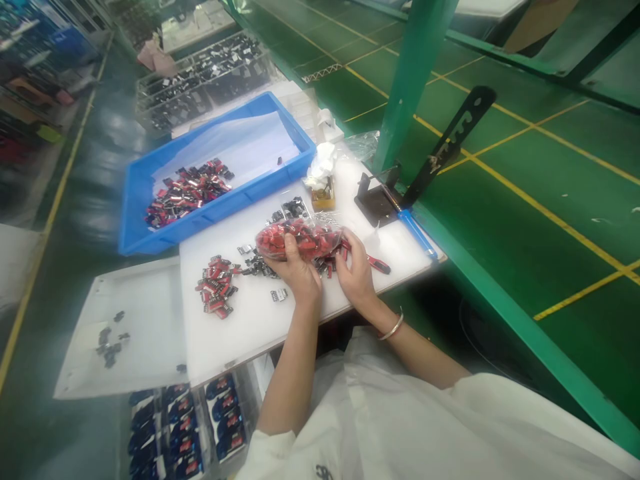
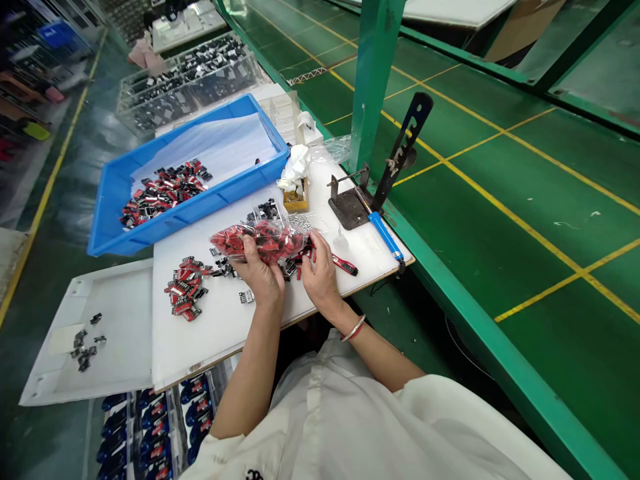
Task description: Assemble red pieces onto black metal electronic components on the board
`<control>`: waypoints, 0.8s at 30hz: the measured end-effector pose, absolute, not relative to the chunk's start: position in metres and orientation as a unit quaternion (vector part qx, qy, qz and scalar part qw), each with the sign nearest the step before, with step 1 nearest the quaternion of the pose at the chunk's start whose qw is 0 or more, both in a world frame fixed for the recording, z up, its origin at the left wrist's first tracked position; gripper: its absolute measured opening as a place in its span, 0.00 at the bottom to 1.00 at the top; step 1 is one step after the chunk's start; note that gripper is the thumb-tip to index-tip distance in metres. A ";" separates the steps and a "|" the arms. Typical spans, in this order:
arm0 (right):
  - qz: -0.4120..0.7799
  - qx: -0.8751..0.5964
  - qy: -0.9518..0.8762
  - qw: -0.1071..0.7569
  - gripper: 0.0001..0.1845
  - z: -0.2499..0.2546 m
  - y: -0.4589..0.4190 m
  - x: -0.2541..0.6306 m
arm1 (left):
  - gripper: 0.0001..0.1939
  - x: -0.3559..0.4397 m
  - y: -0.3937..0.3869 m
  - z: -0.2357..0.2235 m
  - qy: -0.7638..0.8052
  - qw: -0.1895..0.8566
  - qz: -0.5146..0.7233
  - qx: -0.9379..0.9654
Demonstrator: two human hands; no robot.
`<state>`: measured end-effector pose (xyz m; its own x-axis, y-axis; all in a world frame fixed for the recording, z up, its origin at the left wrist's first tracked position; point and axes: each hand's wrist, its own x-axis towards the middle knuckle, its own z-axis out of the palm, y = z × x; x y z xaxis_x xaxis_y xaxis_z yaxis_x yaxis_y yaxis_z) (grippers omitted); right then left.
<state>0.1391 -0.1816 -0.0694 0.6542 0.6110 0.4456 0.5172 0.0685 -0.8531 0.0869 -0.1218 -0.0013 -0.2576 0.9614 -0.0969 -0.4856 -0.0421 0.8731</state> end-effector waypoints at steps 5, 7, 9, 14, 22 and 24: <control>0.036 -0.683 -0.422 0.595 0.26 -0.070 -0.181 0.138 | 0.23 0.087 -0.120 0.000 0.426 0.568 0.657 0.253; 0.043 -0.684 -0.424 0.592 0.27 -0.070 -0.182 0.138 | 0.22 0.086 -0.119 0.000 0.420 0.575 0.658 0.243; 0.049 -0.684 -0.423 0.592 0.27 -0.070 -0.182 0.139 | 0.21 0.084 -0.118 0.002 0.411 0.586 0.659 0.232; 0.068 -0.678 -0.412 0.605 0.27 -0.069 -0.183 0.139 | 0.22 0.077 -0.115 0.008 0.401 0.609 0.653 0.207; 0.090 -0.673 -0.393 0.620 0.26 -0.065 -0.186 0.140 | 0.20 0.073 -0.113 0.011 0.425 0.566 0.656 0.261; 0.084 -0.672 -0.391 0.623 0.26 -0.066 -0.186 0.140 | 0.20 0.073 -0.112 0.011 0.421 0.565 0.659 0.261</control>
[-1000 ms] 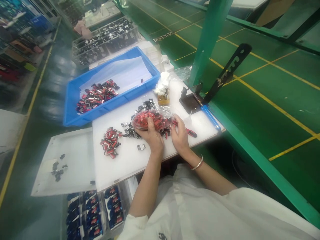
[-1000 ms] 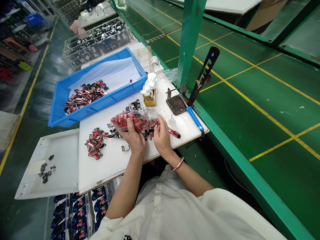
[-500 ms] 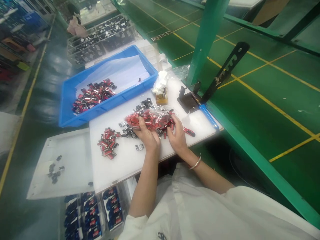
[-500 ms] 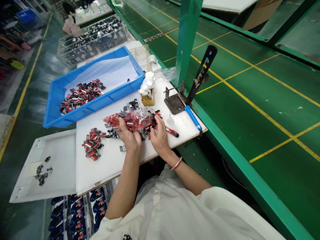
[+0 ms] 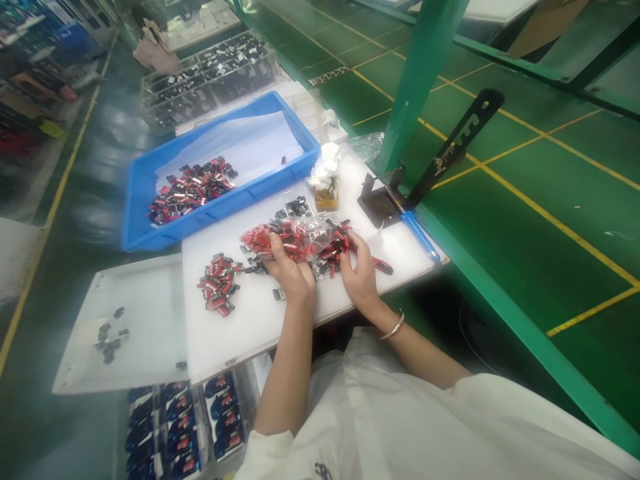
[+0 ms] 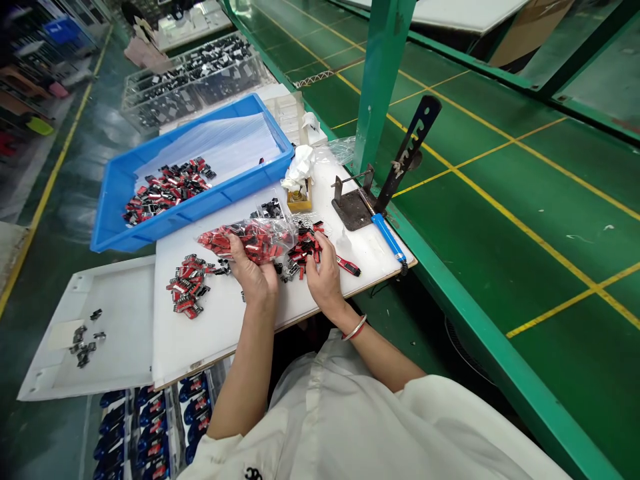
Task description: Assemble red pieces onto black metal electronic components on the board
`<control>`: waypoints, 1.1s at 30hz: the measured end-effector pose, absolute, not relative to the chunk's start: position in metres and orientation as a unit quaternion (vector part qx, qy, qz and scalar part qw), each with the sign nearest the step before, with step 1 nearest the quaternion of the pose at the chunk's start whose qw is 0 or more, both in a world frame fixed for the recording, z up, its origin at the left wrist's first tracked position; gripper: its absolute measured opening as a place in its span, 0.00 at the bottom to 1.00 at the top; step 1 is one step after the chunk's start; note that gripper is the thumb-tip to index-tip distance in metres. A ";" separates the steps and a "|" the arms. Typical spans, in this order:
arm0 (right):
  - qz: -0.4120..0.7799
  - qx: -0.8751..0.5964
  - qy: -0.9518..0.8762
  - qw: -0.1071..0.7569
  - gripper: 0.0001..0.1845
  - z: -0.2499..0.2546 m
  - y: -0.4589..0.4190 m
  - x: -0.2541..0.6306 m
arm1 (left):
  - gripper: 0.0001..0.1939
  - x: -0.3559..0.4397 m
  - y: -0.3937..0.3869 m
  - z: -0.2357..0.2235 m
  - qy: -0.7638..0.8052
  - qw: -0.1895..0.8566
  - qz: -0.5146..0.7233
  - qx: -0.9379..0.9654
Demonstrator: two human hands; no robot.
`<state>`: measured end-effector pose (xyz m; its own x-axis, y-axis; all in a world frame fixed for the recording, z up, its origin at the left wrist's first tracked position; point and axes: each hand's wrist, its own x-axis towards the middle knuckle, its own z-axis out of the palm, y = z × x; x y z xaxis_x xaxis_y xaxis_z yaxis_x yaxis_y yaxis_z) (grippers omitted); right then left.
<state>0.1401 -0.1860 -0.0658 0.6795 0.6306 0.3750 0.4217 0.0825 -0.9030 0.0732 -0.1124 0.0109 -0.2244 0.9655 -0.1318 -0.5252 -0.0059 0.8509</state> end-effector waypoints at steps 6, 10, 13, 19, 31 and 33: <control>0.064 -0.669 -0.386 0.633 0.24 -0.068 -0.185 0.139 | 0.21 0.073 -0.111 0.011 0.403 0.584 0.666 0.232; 0.069 -0.663 -0.379 0.642 0.24 -0.067 -0.185 0.139 | 0.24 0.074 -0.111 0.011 0.399 0.583 0.672 0.224; 0.076 -0.664 -0.377 0.642 0.24 -0.066 -0.186 0.138 | 0.23 0.075 -0.111 0.014 0.396 0.595 0.666 0.214; 0.082 -0.657 -0.370 0.652 0.24 -0.067 -0.187 0.139 | 0.13 0.072 -0.107 0.023 0.392 0.657 0.627 0.148; 0.043 -0.630 -0.410 0.658 0.22 -0.046 -0.189 0.133 | 0.18 0.049 -0.103 0.057 0.355 0.742 0.568 0.011; 0.044 -0.610 -0.460 0.644 0.21 -0.028 -0.186 0.133 | 0.19 0.045 -0.106 0.060 0.354 0.754 0.553 -0.006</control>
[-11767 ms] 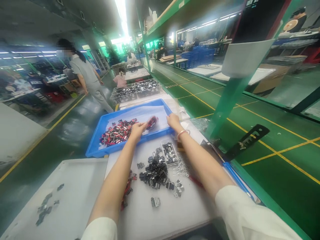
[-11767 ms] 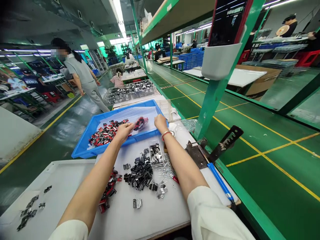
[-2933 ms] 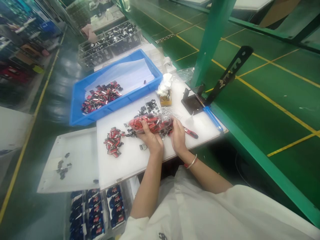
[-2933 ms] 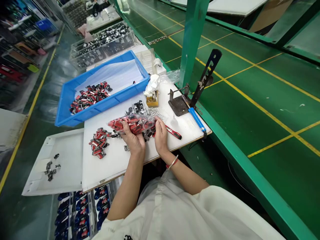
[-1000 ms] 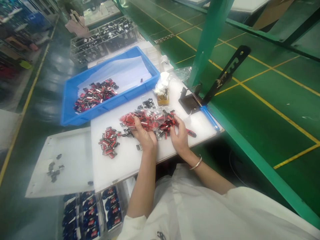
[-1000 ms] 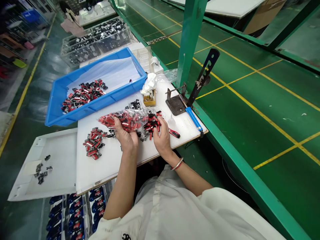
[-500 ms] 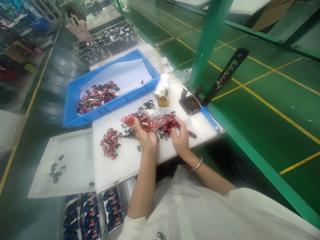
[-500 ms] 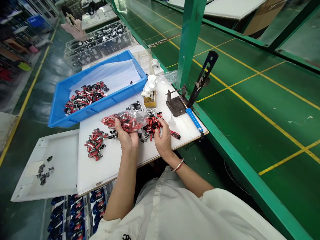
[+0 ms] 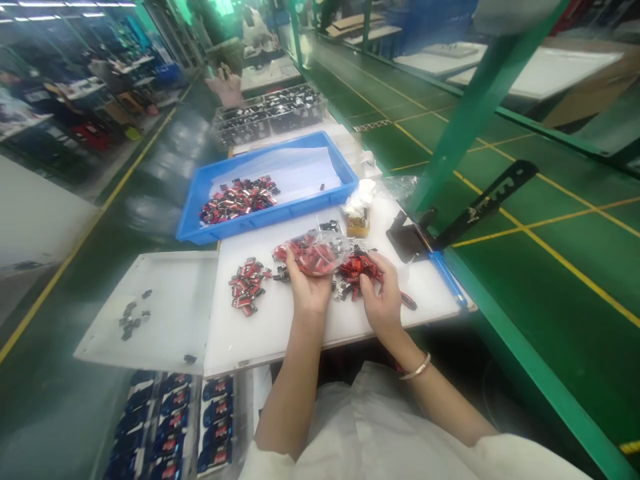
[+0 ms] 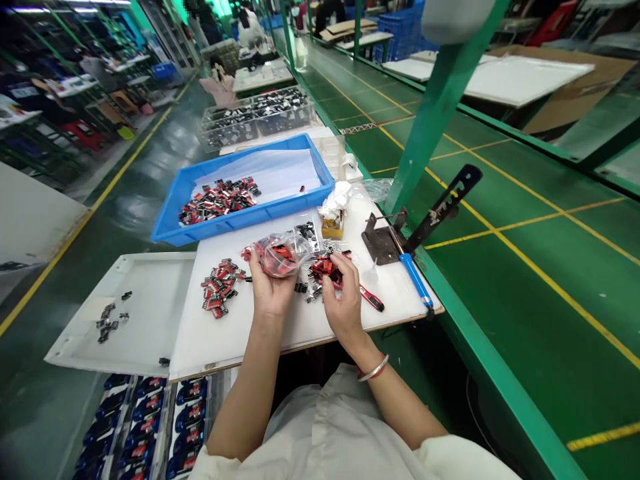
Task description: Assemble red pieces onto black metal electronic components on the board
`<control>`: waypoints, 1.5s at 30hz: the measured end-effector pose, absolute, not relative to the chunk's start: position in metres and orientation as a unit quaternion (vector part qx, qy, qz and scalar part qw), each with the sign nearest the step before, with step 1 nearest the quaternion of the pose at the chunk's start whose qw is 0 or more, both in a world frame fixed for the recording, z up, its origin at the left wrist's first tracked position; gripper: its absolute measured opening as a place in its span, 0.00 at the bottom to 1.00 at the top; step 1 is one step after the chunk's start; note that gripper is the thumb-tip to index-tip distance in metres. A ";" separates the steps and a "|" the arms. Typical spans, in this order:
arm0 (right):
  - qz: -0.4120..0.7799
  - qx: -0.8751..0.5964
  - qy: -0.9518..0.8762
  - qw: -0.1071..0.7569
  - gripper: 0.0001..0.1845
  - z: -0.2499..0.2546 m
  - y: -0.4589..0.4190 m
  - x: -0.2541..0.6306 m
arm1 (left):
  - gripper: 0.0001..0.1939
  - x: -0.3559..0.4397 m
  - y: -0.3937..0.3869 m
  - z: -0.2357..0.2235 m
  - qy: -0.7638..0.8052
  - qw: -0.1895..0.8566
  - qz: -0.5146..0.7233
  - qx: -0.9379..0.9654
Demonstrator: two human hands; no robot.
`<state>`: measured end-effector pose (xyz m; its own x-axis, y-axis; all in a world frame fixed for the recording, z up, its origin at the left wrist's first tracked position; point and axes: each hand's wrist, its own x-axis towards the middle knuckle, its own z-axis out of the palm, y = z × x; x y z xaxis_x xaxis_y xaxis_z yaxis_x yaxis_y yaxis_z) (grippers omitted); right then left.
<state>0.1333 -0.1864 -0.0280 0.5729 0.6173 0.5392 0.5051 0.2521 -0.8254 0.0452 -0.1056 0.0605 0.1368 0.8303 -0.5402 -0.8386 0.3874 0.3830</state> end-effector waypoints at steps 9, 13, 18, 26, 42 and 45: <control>0.094 -0.498 -0.700 0.503 0.14 0.037 -0.145 0.137 | 0.20 0.023 -0.110 0.062 0.303 0.772 0.558 -0.027; 0.124 -0.490 -0.702 0.502 0.11 0.063 -0.121 0.129 | 0.19 0.007 -0.106 0.061 0.274 0.787 0.549 -0.057; 0.155 -0.519 -0.682 0.491 0.06 0.103 -0.066 0.118 | 0.25 -0.016 -0.109 0.063 0.297 0.819 0.489 -0.050; 0.046 -0.603 -0.691 0.395 0.07 0.149 0.040 0.132 | 0.16 -0.073 -0.142 0.019 0.424 0.696 0.556 0.164; 0.133 -0.647 -0.750 0.035 0.05 0.116 0.066 0.207 | 0.16 -0.113 -0.157 -0.064 0.554 0.292 0.493 0.604; 0.135 -0.662 -0.737 0.031 0.16 0.128 0.074 0.213 | 0.16 -0.117 -0.158 -0.067 0.560 0.274 0.492 0.607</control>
<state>0.2130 0.0742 0.1276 -0.1220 0.9836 -0.1329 0.9666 0.0874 -0.2408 -0.1167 -0.1578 -0.0670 -0.1122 0.9504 0.2900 0.4109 -0.2213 0.8844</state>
